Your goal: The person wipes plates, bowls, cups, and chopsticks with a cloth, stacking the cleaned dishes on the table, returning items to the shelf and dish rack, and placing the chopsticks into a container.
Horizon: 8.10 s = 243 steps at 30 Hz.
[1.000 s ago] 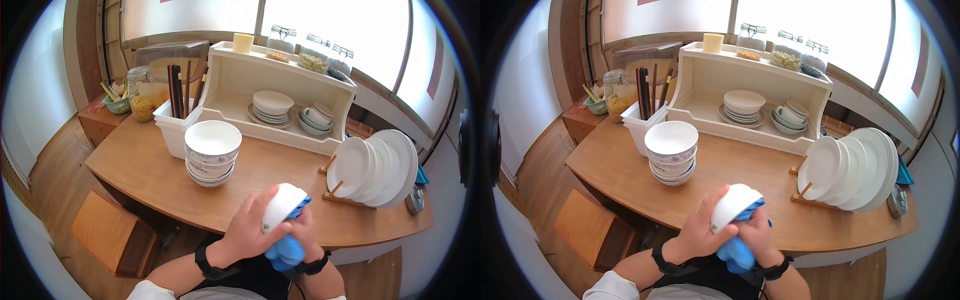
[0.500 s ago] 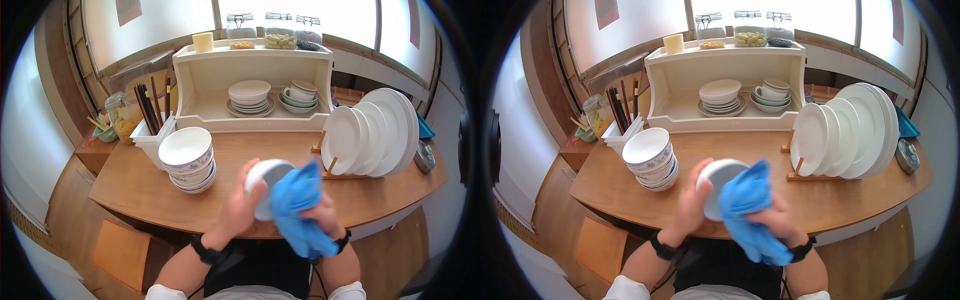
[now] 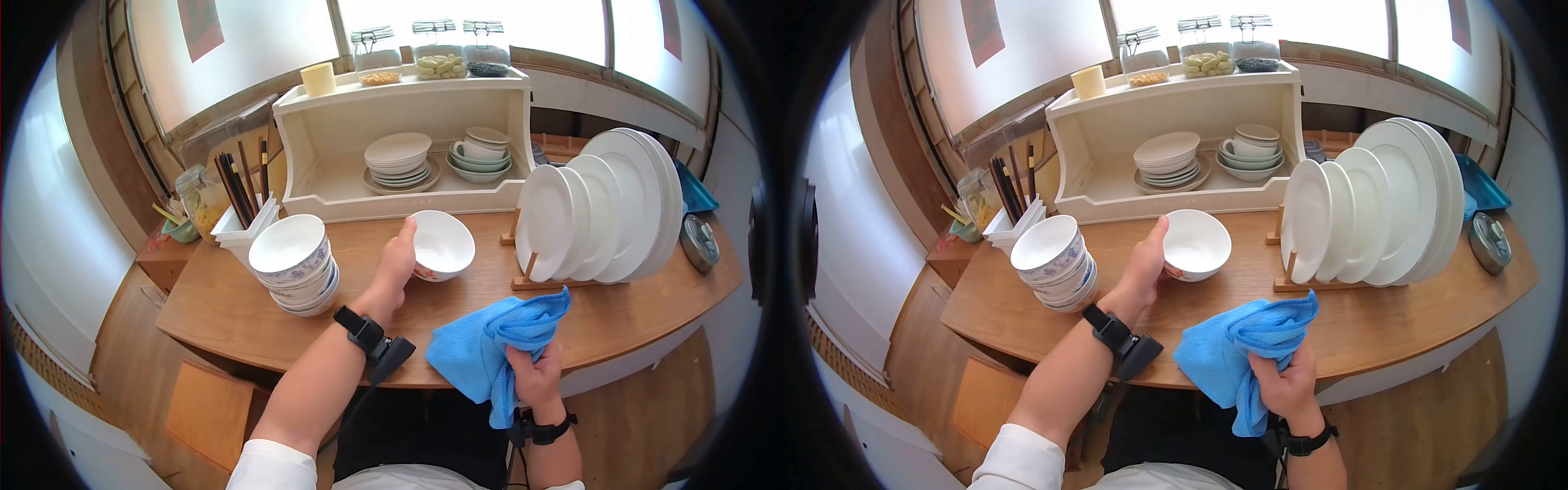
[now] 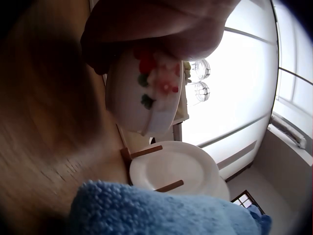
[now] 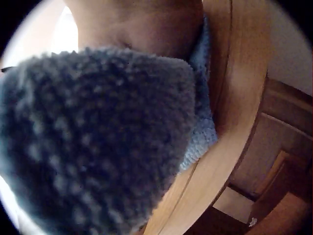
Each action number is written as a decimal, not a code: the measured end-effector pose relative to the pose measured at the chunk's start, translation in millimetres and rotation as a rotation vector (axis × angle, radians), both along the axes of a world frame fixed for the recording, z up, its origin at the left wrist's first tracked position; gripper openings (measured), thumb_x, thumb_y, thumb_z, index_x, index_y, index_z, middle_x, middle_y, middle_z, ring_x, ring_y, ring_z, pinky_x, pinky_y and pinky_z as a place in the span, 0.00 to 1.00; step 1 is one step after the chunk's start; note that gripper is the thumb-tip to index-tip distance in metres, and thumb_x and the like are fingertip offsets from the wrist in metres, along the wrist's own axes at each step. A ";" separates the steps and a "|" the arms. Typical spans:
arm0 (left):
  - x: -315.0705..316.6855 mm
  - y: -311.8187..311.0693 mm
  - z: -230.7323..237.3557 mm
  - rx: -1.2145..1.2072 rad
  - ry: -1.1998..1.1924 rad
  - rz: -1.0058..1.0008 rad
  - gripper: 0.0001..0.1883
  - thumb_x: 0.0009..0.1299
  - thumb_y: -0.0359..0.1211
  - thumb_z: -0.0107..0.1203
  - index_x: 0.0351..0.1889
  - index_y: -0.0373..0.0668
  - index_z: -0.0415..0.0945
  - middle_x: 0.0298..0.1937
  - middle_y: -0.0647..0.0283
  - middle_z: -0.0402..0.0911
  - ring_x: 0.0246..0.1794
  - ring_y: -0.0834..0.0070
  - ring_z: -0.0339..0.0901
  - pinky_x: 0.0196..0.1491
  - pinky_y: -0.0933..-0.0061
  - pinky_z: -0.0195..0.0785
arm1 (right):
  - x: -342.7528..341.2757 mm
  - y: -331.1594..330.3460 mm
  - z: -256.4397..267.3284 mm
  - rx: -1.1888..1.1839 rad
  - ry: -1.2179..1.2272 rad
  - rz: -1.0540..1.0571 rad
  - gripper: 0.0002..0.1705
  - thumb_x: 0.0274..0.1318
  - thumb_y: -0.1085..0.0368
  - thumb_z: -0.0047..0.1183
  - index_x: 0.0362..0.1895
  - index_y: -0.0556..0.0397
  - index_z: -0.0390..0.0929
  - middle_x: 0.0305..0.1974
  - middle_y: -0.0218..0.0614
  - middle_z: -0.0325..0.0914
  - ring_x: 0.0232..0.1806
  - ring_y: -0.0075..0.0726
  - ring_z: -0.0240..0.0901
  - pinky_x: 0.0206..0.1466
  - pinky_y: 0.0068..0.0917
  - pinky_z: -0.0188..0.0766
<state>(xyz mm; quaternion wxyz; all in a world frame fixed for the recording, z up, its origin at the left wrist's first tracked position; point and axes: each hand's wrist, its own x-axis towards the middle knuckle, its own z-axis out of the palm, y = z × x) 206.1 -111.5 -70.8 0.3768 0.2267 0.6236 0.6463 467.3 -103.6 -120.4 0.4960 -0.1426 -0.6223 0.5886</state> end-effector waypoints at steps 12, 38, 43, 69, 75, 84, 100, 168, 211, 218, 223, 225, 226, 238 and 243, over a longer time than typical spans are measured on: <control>-17.8 0.9 -15.3 -0.186 0.234 0.094 0.26 0.75 0.52 0.41 0.52 0.38 0.74 0.39 0.64 0.77 0.35 0.77 0.66 0.40 0.74 0.60 | 3.9 -6.2 -9.5 0.133 0.068 -0.054 0.13 0.53 0.71 0.60 0.43 0.60 0.77 0.40 0.38 0.81 0.40 0.30 0.76 0.47 0.27 0.71; -97.8 -188.4 95.1 -0.477 0.993 0.160 0.19 0.63 0.38 0.58 0.43 0.29 0.78 0.30 0.57 0.81 0.30 0.74 0.78 0.35 0.72 0.70 | -0.8 -11.7 -4.6 0.165 0.068 -0.089 0.11 0.52 0.69 0.59 0.40 0.60 0.78 0.37 0.39 0.82 0.38 0.31 0.78 0.44 0.27 0.72; -97.9 -188.1 96.4 -0.423 0.928 0.209 0.15 0.62 0.30 0.51 0.43 0.28 0.75 0.25 0.60 0.79 0.25 0.77 0.75 0.31 0.72 0.69 | -2.5 -13.6 -2.4 0.208 0.042 -0.109 0.10 0.53 0.70 0.59 0.40 0.60 0.78 0.38 0.39 0.82 0.40 0.30 0.77 0.46 0.27 0.71; 61.0 -173.9 36.5 0.430 1.116 0.074 0.28 0.57 0.23 0.59 0.58 0.37 0.68 0.54 0.51 0.71 0.55 0.63 0.70 0.55 0.67 0.63 | -72.5 -30.1 43.1 0.266 0.001 0.077 0.25 0.55 0.73 0.56 0.59 0.55 0.69 0.55 0.37 0.72 0.56 0.33 0.69 0.60 0.31 0.65; 87.0 -172.6 23.8 0.628 0.904 0.029 0.33 0.53 0.19 0.56 0.61 0.37 0.68 0.63 0.47 0.69 0.61 0.56 0.69 0.63 0.64 0.59 | -54.5 -25.6 -54.8 -0.045 0.114 0.269 0.39 0.55 0.58 0.61 0.67 0.55 0.58 0.65 0.45 0.62 0.65 0.43 0.61 0.67 0.41 0.59; 108.5 -157.6 -9.1 0.877 0.956 0.102 0.38 0.53 0.23 0.66 0.63 0.40 0.62 0.65 0.39 0.62 0.63 0.46 0.65 0.67 0.48 0.56 | -55.7 -16.9 -144.9 -0.491 0.066 0.388 0.31 0.66 0.57 0.48 0.69 0.49 0.55 0.66 0.38 0.60 0.67 0.35 0.57 0.70 0.37 0.55; 113.1 -185.1 -8.9 0.950 1.026 0.171 0.26 0.64 0.31 0.59 0.58 0.35 0.65 0.59 0.37 0.68 0.56 0.46 0.71 0.58 0.54 0.63 | 6.5 -18.0 -154.0 -0.380 0.009 0.395 0.31 0.65 0.58 0.50 0.68 0.50 0.57 0.64 0.38 0.61 0.66 0.35 0.58 0.69 0.37 0.56; 96.3 -189.9 -16.7 0.732 0.783 -0.107 0.29 0.59 0.30 0.66 0.56 0.42 0.63 0.59 0.41 0.69 0.57 0.57 0.70 0.62 0.56 0.62 | -51.8 -81.0 -12.6 -0.308 -0.090 0.429 0.30 0.60 0.63 0.56 0.64 0.51 0.62 0.57 0.36 0.67 0.60 0.35 0.64 0.65 0.36 0.62; 101.6 -188.3 -27.2 0.562 0.314 0.124 0.39 0.68 0.46 0.56 0.70 0.39 0.48 0.63 0.49 0.64 0.62 0.62 0.67 0.64 0.62 0.61 | -45.8 -69.7 36.1 0.572 -0.533 0.371 0.35 0.49 0.44 0.61 0.61 0.40 0.70 0.57 0.36 0.72 0.57 0.45 0.70 0.63 0.40 0.63; 96.0 -183.0 -32.2 0.275 1.017 0.101 0.37 0.71 0.50 0.51 0.69 0.34 0.53 0.60 0.51 0.68 0.59 0.64 0.69 0.63 0.62 0.60 | -65.4 -59.3 31.4 0.701 -0.349 0.427 0.23 0.52 0.55 0.55 0.52 0.47 0.73 0.49 0.42 0.75 0.51 0.45 0.72 0.57 0.37 0.68; 97.7 -176.5 -27.1 0.316 0.686 0.038 0.52 0.64 0.73 0.27 0.69 0.36 0.52 0.60 0.50 0.69 0.59 0.63 0.69 0.63 0.62 0.61 | -71.1 -52.9 15.0 0.582 -0.048 0.471 0.13 0.53 0.57 0.57 0.44 0.41 0.79 0.48 0.38 0.77 0.50 0.49 0.72 0.55 0.41 0.67; 95.0 -168.1 -20.4 0.464 0.717 -0.015 0.46 0.70 0.66 0.33 0.64 0.29 0.58 0.52 0.51 0.69 0.51 0.65 0.70 0.54 0.66 0.64 | -72.5 -55.7 -0.4 0.532 -0.038 0.439 0.17 0.54 0.55 0.59 0.50 0.38 0.78 0.52 0.37 0.76 0.56 0.49 0.70 0.62 0.43 0.63; 92.0 -165.8 -15.8 0.471 0.742 -0.062 0.46 0.69 0.66 0.35 0.64 0.30 0.59 0.55 0.51 0.69 0.53 0.65 0.70 0.56 0.66 0.63 | -66.6 -52.9 -3.4 0.534 -0.028 0.441 0.17 0.54 0.55 0.59 0.50 0.38 0.78 0.52 0.37 0.76 0.56 0.49 0.70 0.62 0.43 0.63; 34.7 -66.7 46.0 0.450 0.230 0.207 0.21 0.77 0.42 0.43 0.59 0.37 0.64 0.54 0.60 0.73 0.53 0.75 0.70 0.57 0.71 0.63 | 14.6 -4.1 2.1 -0.062 -0.135 -0.194 0.24 0.51 0.67 0.64 0.54 0.54 0.75 0.54 0.36 0.75 0.55 0.37 0.71 0.61 0.36 0.66; 7.8 -22.1 47.9 0.409 0.155 0.234 0.15 0.75 0.37 0.44 0.54 0.38 0.68 0.51 0.62 0.74 0.53 0.75 0.69 0.57 0.72 0.59 | 2.3 6.4 -4.1 0.340 -0.137 -0.357 0.17 0.52 0.67 0.62 0.48 0.49 0.79 0.50 0.40 0.78 0.53 0.43 0.74 0.61 0.39 0.65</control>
